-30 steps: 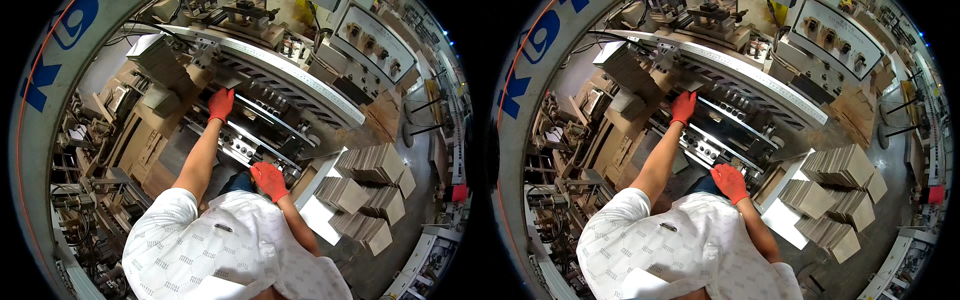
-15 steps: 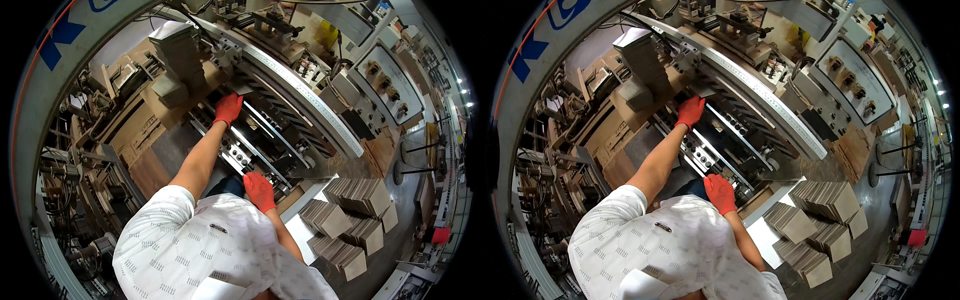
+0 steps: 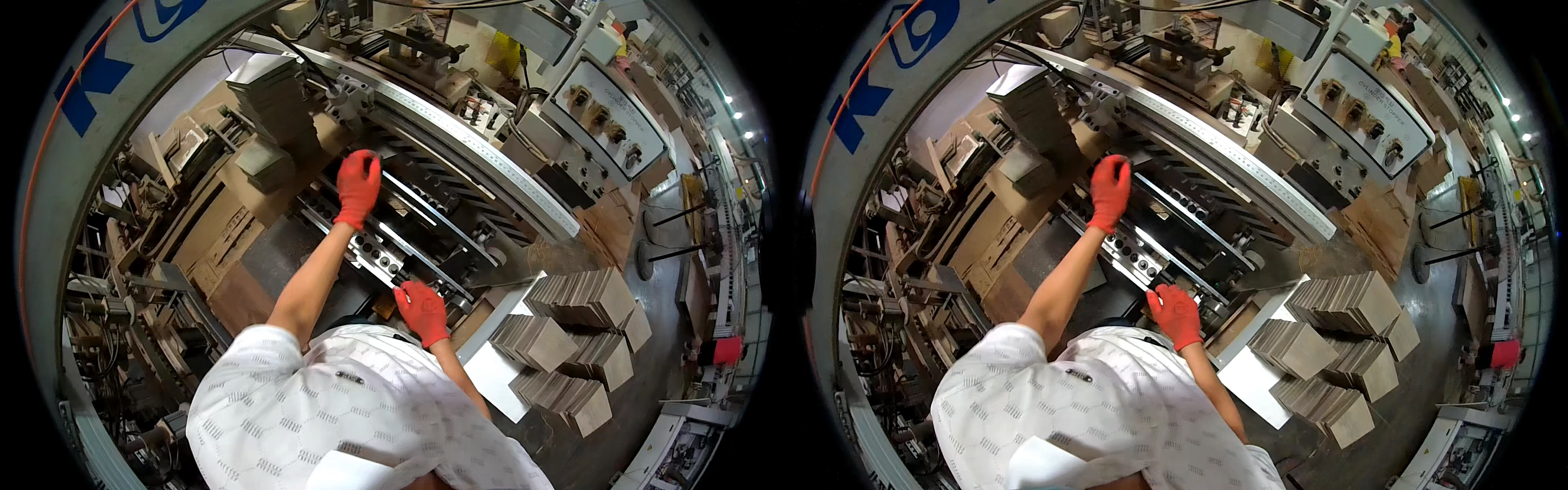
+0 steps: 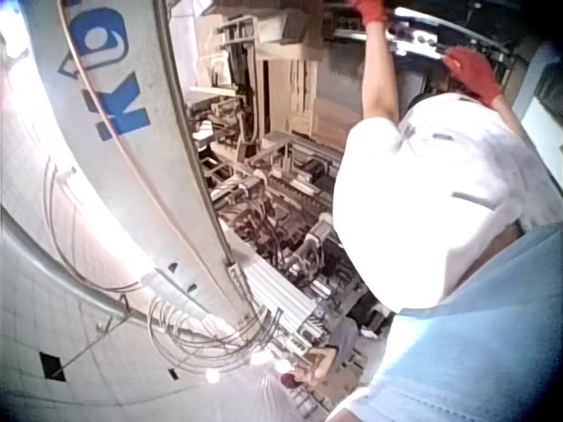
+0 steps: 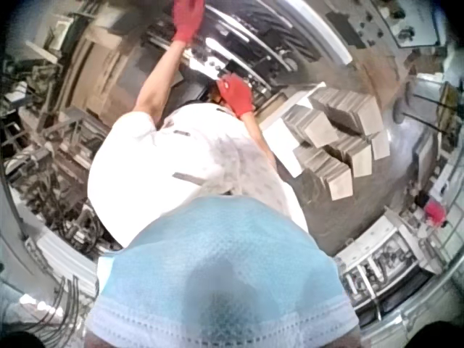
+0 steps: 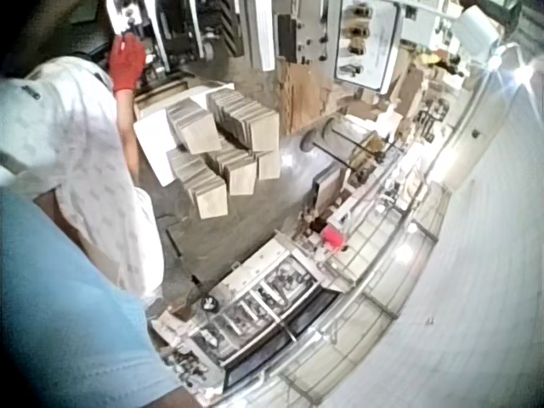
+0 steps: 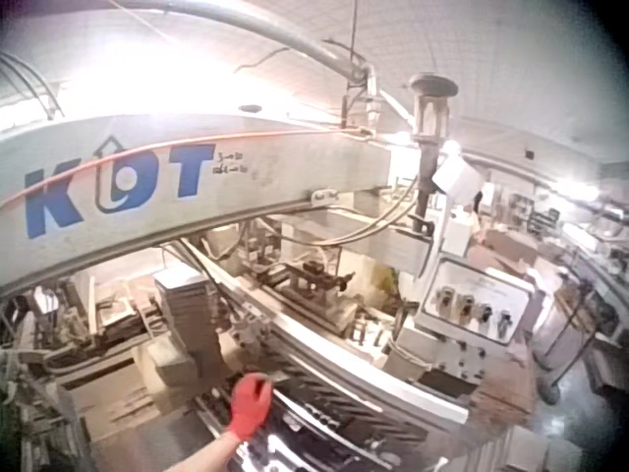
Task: The person, wearing red gloves, handles stacks of rectangular tiles at a processing machine, placing them into a feeder by hand and moving processed stacks to a side surface.
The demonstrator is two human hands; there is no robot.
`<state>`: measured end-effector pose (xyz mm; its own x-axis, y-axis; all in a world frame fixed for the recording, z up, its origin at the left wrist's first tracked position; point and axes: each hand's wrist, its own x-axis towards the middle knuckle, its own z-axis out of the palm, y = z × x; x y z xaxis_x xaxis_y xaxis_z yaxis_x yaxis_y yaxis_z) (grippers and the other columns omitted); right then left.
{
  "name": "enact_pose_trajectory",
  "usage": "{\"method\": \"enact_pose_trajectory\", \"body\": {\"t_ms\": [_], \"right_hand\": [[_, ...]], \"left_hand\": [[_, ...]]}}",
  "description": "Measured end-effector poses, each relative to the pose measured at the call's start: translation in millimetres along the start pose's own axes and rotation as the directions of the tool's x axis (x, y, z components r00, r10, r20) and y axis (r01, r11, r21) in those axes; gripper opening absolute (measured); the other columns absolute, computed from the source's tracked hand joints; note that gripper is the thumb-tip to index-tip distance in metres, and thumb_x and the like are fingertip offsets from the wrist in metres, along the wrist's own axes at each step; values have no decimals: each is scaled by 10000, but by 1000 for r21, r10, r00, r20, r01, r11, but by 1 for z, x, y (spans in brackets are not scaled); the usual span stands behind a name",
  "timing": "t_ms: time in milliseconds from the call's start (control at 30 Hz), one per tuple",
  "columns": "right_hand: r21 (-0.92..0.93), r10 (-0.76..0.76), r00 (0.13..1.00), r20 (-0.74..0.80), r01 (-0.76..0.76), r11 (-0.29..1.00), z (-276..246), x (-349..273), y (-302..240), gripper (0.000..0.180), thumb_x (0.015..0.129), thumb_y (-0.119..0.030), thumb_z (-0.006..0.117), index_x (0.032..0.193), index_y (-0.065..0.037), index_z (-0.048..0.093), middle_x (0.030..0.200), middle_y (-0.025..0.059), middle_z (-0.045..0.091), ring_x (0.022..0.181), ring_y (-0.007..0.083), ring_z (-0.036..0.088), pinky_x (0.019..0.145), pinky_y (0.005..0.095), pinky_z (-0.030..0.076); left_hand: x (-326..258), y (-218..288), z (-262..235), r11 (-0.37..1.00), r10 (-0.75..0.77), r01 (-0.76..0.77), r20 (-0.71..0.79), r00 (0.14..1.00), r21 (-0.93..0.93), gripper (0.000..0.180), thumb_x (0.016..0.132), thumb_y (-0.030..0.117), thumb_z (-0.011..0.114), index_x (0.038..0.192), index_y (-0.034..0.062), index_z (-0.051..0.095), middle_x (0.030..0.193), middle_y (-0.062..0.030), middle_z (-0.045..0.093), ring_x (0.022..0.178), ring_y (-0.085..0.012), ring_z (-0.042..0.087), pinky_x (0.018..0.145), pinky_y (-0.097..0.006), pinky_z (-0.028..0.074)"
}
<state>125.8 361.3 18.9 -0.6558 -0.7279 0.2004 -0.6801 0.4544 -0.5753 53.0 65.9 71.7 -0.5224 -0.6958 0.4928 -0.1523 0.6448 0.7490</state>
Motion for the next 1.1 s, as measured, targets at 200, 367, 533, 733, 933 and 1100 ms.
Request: {"method": "enact_pose_trajectory", "body": {"t_ms": [200, 367, 533, 733, 933, 1100], "right_hand": [[99, 111, 985, 128, -125, 987, -12, 6, 2, 286, 1025, -373, 601, 1013, -103, 690, 917, 153, 720, 847, 395, 687, 704, 482, 531], [76, 120, 976, 180, -135, 988, 1, 17, 1, 367, 1048, -452, 533, 965, -121, 668, 852, 156, 704, 855, 390, 680, 719, 499, 513], [-12, 128, 977, 172, -127, 992, 3, 19, -4, 380, 1061, -445, 500, 1013, -116, 685, 945, 163, 722, 928, 394, 690, 784, 494, 538], [-82, 135, 975, 178, -122, 989, -2, -2, -1, 394, 1067, -439, 487, 1027, -103, 690, 933, 173, 721, 895, 403, 693, 730, 512, 542], [-65, 112, 983, 146, -103, 993, 5, -12, -2, 354, 1060, -435, 504, 1000, -127, 668, 915, 163, 731, 874, 376, 713, 709, 518, 550], [-154, 63, 994, 88, -49, 987, 9, -9, 8, 296, 1056, -408, 531, 1001, -143, 651, 864, 146, 721, 828, 398, 698, 680, 544, 546]], "left_hand": [[17, 215, -181, 652, 444, -699, -600, 666, -293, 262, 990, 129, 520, 1187, 19, 654, 1097, -116, 702, 1003, -260, 657, 960, -395, 507], [7, 265, -269, 270, 599, -927, -709, 373, -260, 274, 998, 155, 519, 1198, 17, 647, 1095, -116, 700, 1003, -258, 657, 954, -395, 510], [5, 257, -290, 192, 597, -950, -739, 312, -245, 289, 1006, 180, 519, 1209, 14, 640, 1092, -117, 698, 1003, -256, 657, 948, -394, 513], [-2, 247, -292, 118, 578, -957, -765, 284, -266, 308, 1016, 210, 518, 1223, 11, 631, 1089, -118, 695, 1003, -253, 658, 940, -393, 516], [0, 246, -294, 63, 578, -956, -770, 270, -288, 331, 1026, 240, 518, 1237, 8, 623, 1086, -119, 692, 1003, -250, 658, 933, -392, 519], [13, 248, -289, 117, 576, -945, -754, 316, -307, 351, 1034, 265, 518, 1248, 6, 616, 1083, -120, 690, 1003, -248, 659, 927, -392, 522]]}}
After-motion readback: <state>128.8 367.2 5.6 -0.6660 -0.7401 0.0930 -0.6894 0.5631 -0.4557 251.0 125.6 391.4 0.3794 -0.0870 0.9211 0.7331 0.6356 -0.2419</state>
